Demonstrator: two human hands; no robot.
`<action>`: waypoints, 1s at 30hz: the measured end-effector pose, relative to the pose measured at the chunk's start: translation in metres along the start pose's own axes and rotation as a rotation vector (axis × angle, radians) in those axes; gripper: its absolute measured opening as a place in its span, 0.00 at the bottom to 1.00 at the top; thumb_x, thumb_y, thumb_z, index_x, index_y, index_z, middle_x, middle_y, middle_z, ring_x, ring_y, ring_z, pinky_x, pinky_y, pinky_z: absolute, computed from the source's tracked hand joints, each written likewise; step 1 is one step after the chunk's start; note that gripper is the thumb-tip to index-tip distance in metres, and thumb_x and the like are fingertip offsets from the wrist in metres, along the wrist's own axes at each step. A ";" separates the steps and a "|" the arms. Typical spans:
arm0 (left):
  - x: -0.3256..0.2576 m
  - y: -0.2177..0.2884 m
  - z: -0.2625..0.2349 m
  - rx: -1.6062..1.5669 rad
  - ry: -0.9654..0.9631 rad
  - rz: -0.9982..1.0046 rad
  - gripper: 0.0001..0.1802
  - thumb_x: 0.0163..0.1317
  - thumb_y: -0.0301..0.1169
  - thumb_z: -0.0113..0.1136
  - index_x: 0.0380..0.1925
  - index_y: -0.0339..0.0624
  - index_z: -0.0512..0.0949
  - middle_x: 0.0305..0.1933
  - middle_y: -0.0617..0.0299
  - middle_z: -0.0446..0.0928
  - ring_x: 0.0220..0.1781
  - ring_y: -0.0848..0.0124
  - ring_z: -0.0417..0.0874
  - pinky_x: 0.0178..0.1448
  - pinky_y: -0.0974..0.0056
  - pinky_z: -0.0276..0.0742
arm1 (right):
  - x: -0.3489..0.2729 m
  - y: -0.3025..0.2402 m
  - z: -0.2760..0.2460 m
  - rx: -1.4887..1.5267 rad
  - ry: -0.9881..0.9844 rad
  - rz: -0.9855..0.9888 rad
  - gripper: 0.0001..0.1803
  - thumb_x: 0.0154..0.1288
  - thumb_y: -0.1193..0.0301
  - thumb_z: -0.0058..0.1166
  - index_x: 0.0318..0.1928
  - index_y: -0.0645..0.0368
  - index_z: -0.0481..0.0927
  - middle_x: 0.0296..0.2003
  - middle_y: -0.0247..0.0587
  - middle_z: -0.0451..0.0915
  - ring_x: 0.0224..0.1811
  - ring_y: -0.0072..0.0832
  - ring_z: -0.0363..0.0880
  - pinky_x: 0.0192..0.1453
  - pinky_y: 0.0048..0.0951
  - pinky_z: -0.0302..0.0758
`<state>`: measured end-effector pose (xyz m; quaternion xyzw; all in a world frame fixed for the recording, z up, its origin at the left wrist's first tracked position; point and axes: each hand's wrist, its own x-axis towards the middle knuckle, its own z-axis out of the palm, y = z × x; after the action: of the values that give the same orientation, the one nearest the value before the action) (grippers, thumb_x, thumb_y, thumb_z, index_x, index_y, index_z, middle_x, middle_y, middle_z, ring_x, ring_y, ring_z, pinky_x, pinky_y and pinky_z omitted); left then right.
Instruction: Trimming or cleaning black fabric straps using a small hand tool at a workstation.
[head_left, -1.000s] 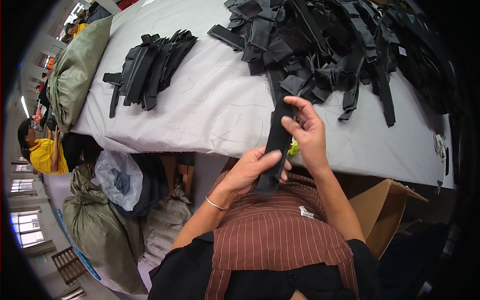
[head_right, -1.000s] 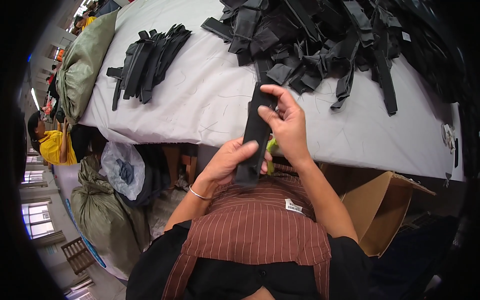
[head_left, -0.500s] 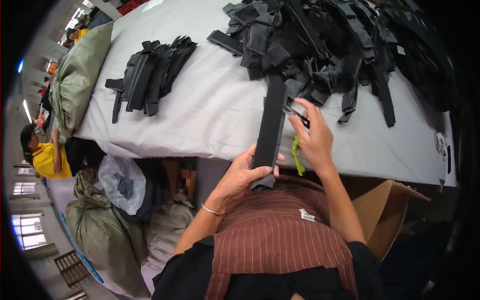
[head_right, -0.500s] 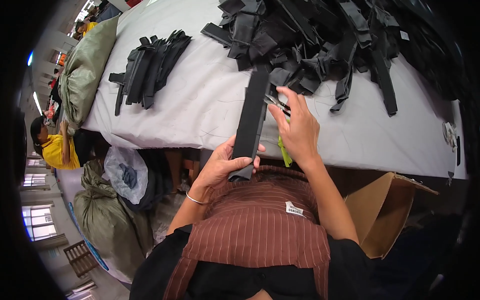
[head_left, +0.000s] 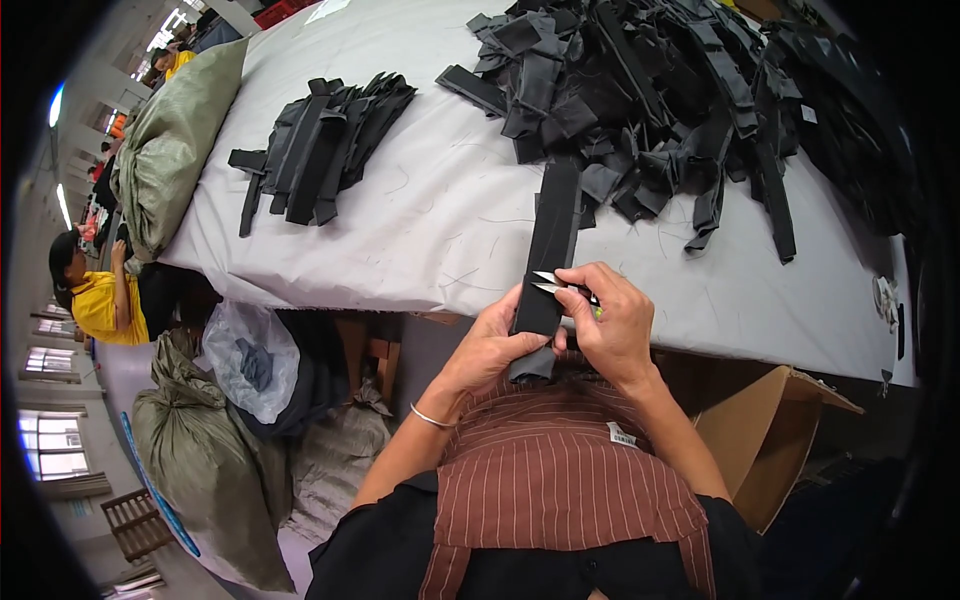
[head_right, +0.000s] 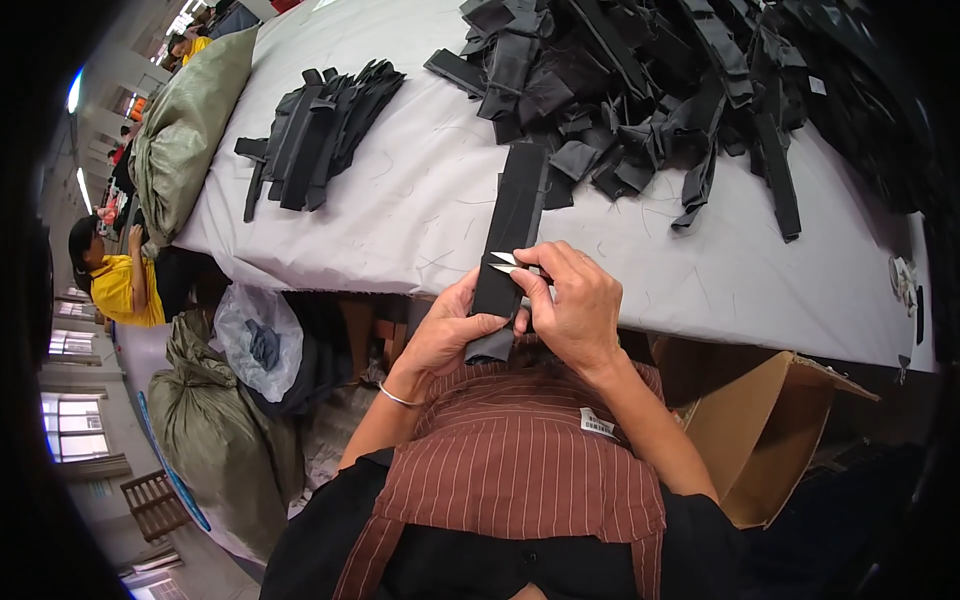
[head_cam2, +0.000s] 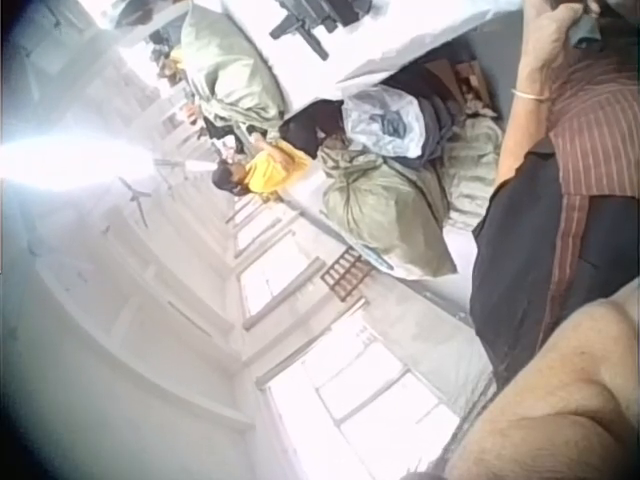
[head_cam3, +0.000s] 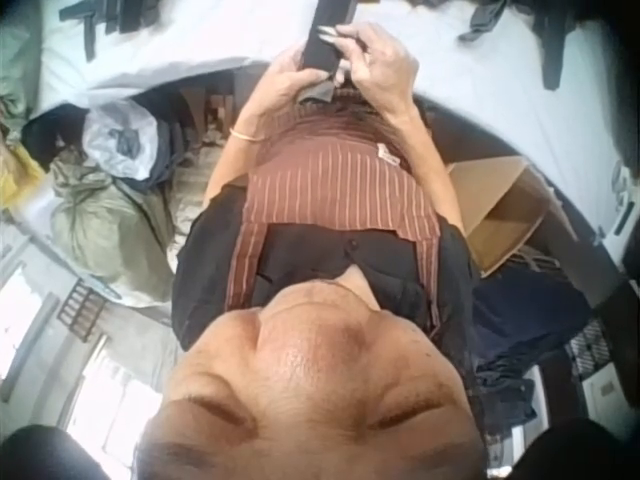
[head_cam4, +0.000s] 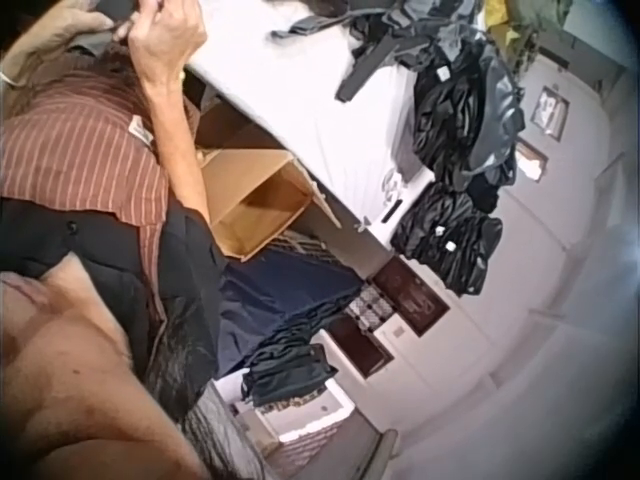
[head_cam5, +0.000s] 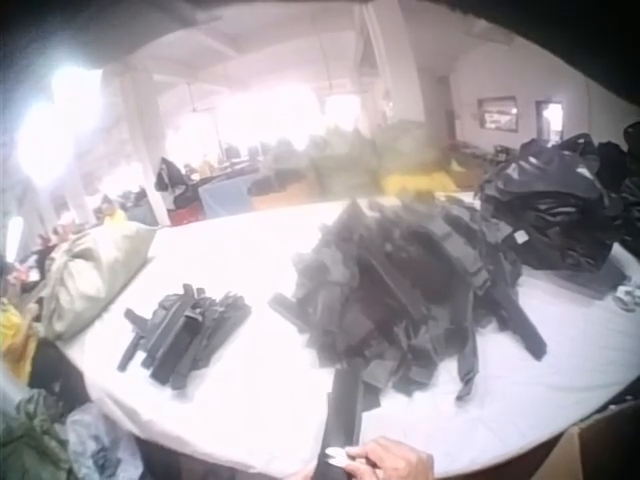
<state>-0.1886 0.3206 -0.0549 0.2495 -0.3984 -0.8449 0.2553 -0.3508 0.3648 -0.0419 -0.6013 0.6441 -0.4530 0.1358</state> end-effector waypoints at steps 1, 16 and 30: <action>0.000 0.000 0.001 0.008 -0.011 0.017 0.25 0.58 0.23 0.61 0.55 0.34 0.66 0.39 0.56 0.78 0.42 0.70 0.81 0.51 0.65 0.77 | -0.001 -0.001 0.001 0.000 0.000 -0.001 0.06 0.57 0.73 0.58 0.36 0.59 0.81 0.29 0.39 0.80 0.28 0.34 0.80 0.32 0.30 0.73; -0.008 0.003 0.002 -0.090 -0.023 0.078 0.26 0.60 0.26 0.62 0.57 0.36 0.65 0.47 0.55 0.75 0.36 0.72 0.78 0.42 0.68 0.78 | -0.002 0.015 -0.014 0.062 0.130 0.049 0.05 0.57 0.73 0.61 0.35 0.57 0.80 0.27 0.37 0.80 0.28 0.31 0.78 0.33 0.29 0.72; -0.010 0.003 0.002 -0.185 -0.032 0.157 0.18 0.62 0.28 0.61 0.50 0.36 0.67 0.48 0.52 0.74 0.36 0.70 0.78 0.35 0.68 0.78 | -0.003 -0.001 -0.014 0.072 0.068 -0.046 0.05 0.55 0.74 0.61 0.34 0.57 0.81 0.27 0.36 0.80 0.27 0.30 0.77 0.31 0.29 0.71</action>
<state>-0.1817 0.3260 -0.0498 0.1796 -0.3410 -0.8593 0.3363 -0.3596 0.3739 -0.0345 -0.5949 0.6175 -0.4991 0.1252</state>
